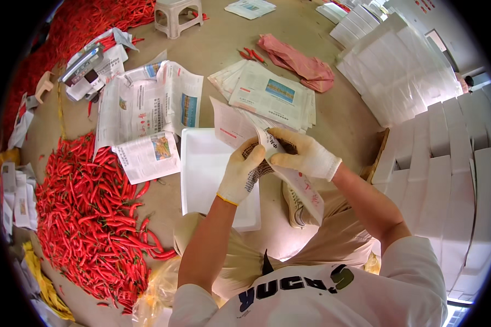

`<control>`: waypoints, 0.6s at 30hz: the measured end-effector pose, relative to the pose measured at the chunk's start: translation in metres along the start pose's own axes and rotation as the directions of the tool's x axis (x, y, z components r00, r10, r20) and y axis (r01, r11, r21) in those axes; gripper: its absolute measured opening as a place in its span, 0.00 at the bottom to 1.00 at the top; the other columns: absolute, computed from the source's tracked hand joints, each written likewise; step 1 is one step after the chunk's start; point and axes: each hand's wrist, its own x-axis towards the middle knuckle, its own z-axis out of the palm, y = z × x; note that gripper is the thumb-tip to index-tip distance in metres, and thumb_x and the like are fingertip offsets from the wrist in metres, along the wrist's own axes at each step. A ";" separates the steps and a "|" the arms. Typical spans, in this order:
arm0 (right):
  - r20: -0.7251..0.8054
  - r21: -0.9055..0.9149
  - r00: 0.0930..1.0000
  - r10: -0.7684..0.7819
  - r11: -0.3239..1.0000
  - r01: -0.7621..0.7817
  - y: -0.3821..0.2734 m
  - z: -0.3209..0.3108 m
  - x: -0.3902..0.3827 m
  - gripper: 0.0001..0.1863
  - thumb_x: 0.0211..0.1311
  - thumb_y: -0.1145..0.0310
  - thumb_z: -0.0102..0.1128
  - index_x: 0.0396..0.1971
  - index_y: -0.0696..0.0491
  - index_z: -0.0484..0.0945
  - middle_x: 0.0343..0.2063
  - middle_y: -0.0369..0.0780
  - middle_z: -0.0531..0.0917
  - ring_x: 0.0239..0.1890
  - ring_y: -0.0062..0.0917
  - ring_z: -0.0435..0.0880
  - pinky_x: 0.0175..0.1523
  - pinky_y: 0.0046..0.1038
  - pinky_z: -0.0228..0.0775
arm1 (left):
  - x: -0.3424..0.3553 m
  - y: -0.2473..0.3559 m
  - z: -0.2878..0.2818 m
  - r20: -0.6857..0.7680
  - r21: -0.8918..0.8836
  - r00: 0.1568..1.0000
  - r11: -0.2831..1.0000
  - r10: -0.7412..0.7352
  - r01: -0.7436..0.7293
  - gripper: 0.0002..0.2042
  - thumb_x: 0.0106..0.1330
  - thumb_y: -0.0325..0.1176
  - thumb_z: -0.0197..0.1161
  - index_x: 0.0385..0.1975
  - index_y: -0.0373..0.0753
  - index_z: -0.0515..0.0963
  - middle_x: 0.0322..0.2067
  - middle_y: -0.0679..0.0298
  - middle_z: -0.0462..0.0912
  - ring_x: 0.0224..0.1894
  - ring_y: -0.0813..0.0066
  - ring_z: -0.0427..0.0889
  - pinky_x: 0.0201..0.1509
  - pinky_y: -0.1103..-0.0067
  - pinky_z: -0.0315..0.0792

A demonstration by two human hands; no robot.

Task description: The person lines foam boxes with sheets of newspaper by hand, smoothing the paper into the corners and sides of each box.

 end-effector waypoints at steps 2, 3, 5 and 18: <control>0.035 0.063 0.999 -0.036 0.997 0.034 0.002 -0.005 0.002 0.40 0.67 0.53 0.71 0.75 0.55 0.70 0.63 0.46 0.82 0.64 0.31 0.81 0.70 0.33 0.71 | -0.001 0.003 0.002 0.014 0.002 1.000 1.000 0.015 -0.015 0.38 0.74 0.52 0.70 0.71 0.28 0.67 0.58 0.55 0.81 0.57 0.67 0.86 0.61 0.71 0.83; 0.053 0.088 0.998 -0.017 0.996 0.012 -0.003 -0.006 0.001 0.40 0.68 0.53 0.71 0.75 0.56 0.70 0.64 0.46 0.81 0.65 0.31 0.80 0.71 0.32 0.70 | -0.001 0.004 0.003 0.018 0.003 1.000 1.000 0.021 -0.021 0.38 0.73 0.52 0.71 0.71 0.28 0.67 0.58 0.54 0.81 0.57 0.67 0.86 0.62 0.70 0.83; 0.048 0.145 0.999 -0.024 0.989 0.017 -0.001 -0.005 0.002 0.41 0.68 0.53 0.72 0.75 0.57 0.69 0.65 0.46 0.80 0.66 0.31 0.79 0.73 0.33 0.69 | 0.001 0.003 0.000 0.025 0.017 0.999 0.999 0.036 -0.037 0.38 0.73 0.52 0.71 0.71 0.28 0.67 0.58 0.54 0.81 0.58 0.66 0.86 0.62 0.70 0.83; 0.076 -0.106 0.993 -0.093 0.989 0.101 -0.011 -0.001 0.004 0.38 0.70 0.45 0.70 0.65 0.62 0.75 0.57 0.48 0.82 0.59 0.31 0.81 0.63 0.32 0.75 | -0.007 0.007 -0.002 -0.148 0.196 0.987 0.980 0.059 -0.029 0.25 0.76 0.37 0.66 0.65 0.27 0.73 0.47 0.62 0.84 0.45 0.76 0.86 0.47 0.78 0.83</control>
